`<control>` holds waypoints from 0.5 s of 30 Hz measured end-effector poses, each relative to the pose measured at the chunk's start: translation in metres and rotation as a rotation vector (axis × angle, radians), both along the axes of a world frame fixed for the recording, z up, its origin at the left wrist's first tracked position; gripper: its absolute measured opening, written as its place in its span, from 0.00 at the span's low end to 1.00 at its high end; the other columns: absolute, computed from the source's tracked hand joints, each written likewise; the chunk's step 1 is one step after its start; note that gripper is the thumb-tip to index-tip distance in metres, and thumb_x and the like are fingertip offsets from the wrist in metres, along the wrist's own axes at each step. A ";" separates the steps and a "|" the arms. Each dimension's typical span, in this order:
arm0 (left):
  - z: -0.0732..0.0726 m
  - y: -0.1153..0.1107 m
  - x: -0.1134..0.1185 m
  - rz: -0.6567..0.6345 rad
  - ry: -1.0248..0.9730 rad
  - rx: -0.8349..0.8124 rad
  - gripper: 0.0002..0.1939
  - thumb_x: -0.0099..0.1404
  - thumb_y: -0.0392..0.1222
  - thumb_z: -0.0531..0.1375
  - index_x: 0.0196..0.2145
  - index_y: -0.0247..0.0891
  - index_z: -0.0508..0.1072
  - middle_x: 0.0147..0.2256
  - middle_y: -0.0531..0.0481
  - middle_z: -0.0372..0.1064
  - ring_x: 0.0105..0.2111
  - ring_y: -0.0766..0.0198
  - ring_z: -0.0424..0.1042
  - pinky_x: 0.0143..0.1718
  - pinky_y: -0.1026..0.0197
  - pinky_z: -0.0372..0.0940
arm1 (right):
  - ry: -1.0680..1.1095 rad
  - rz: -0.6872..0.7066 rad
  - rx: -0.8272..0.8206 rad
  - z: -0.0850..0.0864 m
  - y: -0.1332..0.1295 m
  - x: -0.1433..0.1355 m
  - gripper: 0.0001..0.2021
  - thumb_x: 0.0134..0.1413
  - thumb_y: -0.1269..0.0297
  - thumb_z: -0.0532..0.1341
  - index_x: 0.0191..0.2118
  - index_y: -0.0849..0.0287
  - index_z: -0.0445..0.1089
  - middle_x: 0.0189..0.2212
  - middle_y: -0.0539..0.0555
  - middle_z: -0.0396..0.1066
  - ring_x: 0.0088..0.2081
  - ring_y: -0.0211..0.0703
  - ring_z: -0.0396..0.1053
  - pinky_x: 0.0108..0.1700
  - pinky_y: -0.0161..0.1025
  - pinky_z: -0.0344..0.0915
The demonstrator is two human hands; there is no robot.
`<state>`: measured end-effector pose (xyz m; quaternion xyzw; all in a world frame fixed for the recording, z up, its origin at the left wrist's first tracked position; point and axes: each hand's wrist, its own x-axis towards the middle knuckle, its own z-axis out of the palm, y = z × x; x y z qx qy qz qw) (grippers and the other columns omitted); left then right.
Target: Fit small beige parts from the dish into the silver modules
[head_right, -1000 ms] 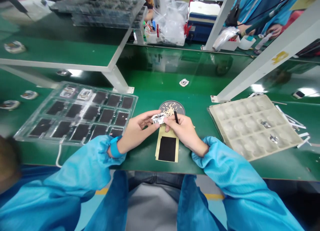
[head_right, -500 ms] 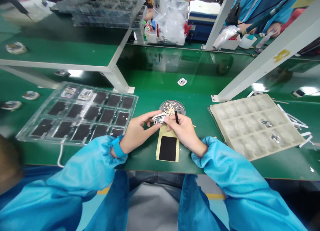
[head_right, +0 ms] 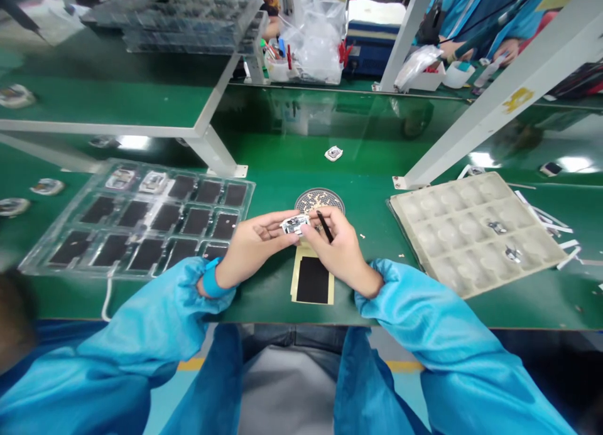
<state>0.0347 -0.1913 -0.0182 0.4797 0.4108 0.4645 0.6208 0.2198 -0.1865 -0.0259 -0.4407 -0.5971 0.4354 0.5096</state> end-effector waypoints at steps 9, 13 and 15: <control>-0.001 -0.001 0.002 0.034 0.003 0.044 0.25 0.57 0.42 0.74 0.52 0.35 0.79 0.44 0.43 0.81 0.40 0.57 0.81 0.43 0.55 0.77 | 0.008 0.023 0.004 0.002 0.004 0.001 0.11 0.57 0.58 0.69 0.42 0.56 0.73 0.37 0.53 0.80 0.38 0.42 0.78 0.44 0.42 0.77; -0.001 -0.001 0.003 0.043 -0.012 0.050 0.23 0.58 0.42 0.73 0.51 0.35 0.79 0.44 0.42 0.81 0.40 0.56 0.81 0.43 0.55 0.78 | 0.012 -0.020 -0.001 0.001 0.002 -0.004 0.11 0.55 0.59 0.71 0.41 0.56 0.74 0.36 0.52 0.79 0.37 0.41 0.78 0.41 0.40 0.77; -0.001 -0.002 0.004 0.044 -0.046 0.050 0.21 0.59 0.41 0.72 0.50 0.36 0.80 0.44 0.42 0.81 0.40 0.57 0.81 0.43 0.54 0.78 | 0.060 -0.007 -0.051 0.000 0.001 -0.007 0.13 0.54 0.57 0.72 0.41 0.55 0.74 0.35 0.51 0.78 0.35 0.41 0.77 0.38 0.39 0.77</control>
